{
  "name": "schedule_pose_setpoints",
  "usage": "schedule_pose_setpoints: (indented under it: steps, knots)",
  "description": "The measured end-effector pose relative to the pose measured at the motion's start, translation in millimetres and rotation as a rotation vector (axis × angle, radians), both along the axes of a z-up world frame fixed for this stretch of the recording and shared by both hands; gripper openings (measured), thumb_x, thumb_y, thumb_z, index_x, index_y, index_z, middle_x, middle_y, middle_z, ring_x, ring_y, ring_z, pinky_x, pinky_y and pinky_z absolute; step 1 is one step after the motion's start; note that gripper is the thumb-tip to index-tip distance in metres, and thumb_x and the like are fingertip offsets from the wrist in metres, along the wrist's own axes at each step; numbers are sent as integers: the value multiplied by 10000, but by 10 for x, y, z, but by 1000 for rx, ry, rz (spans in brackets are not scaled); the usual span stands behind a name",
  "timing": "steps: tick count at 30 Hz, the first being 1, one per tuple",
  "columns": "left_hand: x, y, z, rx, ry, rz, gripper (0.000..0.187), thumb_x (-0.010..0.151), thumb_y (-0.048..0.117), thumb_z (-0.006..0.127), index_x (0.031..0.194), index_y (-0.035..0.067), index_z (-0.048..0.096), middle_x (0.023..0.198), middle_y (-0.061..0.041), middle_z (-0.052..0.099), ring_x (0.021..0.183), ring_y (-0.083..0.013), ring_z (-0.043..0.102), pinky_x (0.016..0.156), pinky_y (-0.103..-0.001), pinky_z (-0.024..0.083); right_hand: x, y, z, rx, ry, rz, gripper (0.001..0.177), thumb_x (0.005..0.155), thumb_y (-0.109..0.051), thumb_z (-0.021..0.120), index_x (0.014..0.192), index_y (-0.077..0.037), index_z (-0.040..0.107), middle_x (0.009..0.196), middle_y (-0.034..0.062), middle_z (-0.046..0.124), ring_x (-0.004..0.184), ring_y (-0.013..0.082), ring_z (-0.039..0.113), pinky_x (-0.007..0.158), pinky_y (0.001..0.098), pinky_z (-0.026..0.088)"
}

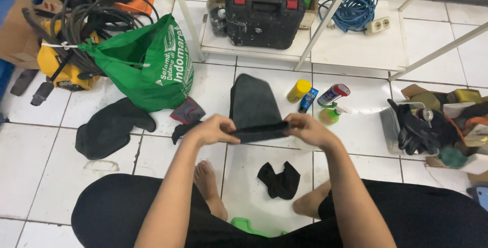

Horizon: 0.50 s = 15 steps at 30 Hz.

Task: The person sits on the floor and wipes a wooden-handled brush with a black cloth. They then place the brush into a clear plastic container along with other cleaning tools. Finally, the person folds several black cloths and places them into a black fabric pouch.

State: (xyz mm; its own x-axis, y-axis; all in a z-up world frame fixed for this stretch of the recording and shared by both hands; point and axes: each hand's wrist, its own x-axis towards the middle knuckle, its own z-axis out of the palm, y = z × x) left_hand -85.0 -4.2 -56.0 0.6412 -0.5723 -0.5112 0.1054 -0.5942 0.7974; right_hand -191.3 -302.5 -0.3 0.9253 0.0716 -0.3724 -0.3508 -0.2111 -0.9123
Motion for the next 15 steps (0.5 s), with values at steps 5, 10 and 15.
schedule_pose_setpoints:
  steps: [5, 10, 15]
  knots:
    - [-423, 54, -993, 280, 218, -91, 540, 632, 170, 972, 1115, 55, 762, 1056, -168, 732, 1042, -281, 683, 864, -376, 572, -386, 187, -1323, -53, 371, 83, 191, 835, -6, 731, 1016, -64, 706, 991, 159, 737, 977, 316, 688, 876, 420, 503]
    - [-661, 17, -883, 579, 398, -163, 565, 649, 308, 958, 1168, 253, 740, 1161, -58, 740, 1100, -254, 696, 1091, -498, 404, -651, 182, -2138, -69, 654, 117, 360, 818, -127, 790, 1169, -105, 713, 1264, 187, 707, 1231, 353, 630, 944, 453, 579]
    - [-429, 65, -1742, 354, 270, -10, 555, 673, 295, 971, 1154, 112, 761, 1160, -151, 723, 1158, -319, 668, 873, -417, 605, -385, 96, -2287, -133, 563, 28, 344, 839, -213, 762, 1176, -149, 744, 1194, 172, 729, 1158, 340, 678, 946, 479, 577]
